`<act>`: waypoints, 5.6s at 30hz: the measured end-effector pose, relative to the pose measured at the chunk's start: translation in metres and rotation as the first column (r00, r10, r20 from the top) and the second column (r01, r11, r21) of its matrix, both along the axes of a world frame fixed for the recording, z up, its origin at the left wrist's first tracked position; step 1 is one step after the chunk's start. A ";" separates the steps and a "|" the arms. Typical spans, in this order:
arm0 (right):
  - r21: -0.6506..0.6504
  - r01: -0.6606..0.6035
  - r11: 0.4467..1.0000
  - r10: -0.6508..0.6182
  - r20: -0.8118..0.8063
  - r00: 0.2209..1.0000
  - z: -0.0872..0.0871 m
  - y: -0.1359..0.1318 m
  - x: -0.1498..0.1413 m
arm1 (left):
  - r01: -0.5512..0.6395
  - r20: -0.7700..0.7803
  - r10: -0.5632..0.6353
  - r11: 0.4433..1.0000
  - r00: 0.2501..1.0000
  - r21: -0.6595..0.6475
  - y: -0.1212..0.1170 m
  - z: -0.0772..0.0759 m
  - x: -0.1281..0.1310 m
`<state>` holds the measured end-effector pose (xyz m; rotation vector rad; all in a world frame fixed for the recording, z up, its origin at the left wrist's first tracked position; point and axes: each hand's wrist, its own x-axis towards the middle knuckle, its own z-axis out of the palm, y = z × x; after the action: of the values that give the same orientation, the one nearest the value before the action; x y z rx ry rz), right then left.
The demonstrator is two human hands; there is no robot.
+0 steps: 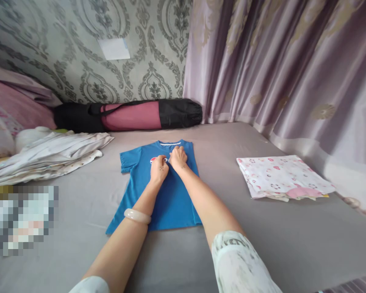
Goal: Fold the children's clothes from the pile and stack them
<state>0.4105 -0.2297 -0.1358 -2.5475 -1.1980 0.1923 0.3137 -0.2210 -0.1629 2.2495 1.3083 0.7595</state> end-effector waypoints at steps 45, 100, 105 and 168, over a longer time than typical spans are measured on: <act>0.066 -0.226 0.972 0.227 0.000 0.974 -0.012 -0.020 0.076 | 0.021 -0.101 -0.011 0.995 0.995 0.100 0.000 -0.006 0.001; -0.025 -0.203 0.979 0.205 0.086 0.975 -0.028 -0.019 0.045 | 0.052 -0.184 -0.033 0.993 0.982 0.102 -0.007 -0.005 -0.002; 0.014 -0.251 0.968 0.250 0.051 0.967 -0.020 -0.056 0.040 | 0.077 -0.217 -0.050 0.990 0.975 0.119 -0.008 -0.006 -0.004; 0.094 -0.380 0.920 0.391 -0.266 0.881 0.016 0.103 -0.152 | -0.160 -0.250 0.057 0.895 0.967 -0.416 -0.026 0.038 -0.182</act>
<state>0.2587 -0.1269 -0.1200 -2.1277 -1.5582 0.5939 0.1320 -0.2470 -0.1249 1.9528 1.5449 0.2042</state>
